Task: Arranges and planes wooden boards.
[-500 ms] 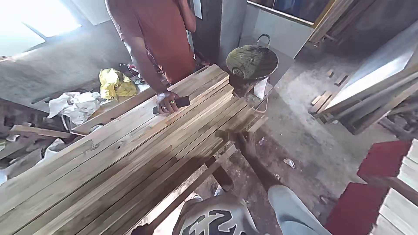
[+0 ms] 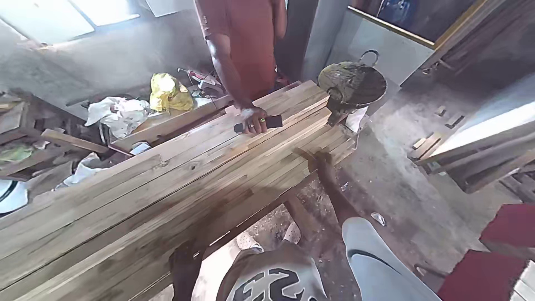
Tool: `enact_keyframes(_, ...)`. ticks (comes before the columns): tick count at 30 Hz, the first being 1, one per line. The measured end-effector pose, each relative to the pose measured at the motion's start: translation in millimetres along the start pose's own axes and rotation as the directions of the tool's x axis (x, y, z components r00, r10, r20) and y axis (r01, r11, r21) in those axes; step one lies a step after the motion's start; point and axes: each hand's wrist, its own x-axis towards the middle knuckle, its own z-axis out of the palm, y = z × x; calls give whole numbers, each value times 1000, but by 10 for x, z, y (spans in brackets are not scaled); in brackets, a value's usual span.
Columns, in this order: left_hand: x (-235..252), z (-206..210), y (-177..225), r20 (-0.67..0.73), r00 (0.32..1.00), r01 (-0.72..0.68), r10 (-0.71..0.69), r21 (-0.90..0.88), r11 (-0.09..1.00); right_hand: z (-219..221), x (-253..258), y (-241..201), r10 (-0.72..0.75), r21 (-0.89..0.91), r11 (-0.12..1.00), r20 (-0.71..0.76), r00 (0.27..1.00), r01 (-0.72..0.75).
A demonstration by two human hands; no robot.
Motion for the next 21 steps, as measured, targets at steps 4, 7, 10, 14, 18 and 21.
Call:
enact_keyframes(4,210,-346,-189,-89,957,-283,276,-79,956,103,-176,-205,53,-4,999,-65,996,-53)
enact_keyframes(7,787,-820,-364,-192,879,-447,436,-16,895,280,-425,-414,19,108,994,-111,994,-7)
enact_keyframes(10,1185,-955,-614,-193,808,-549,557,100,830,489,-679,-595,-3,155,988,-121,993,22)
enact_keyframes(14,1163,-659,-671,-209,787,-549,581,194,813,625,-900,-846,1,267,961,-250,968,68)
enact_keyframes(18,1109,-804,-434,-449,784,-473,428,13,881,597,-964,-957,-13,227,969,-352,936,99)
enact_keyframes(21,1243,-1165,-375,-370,873,-349,318,-18,937,375,-1041,-1034,-79,295,933,-395,915,208)
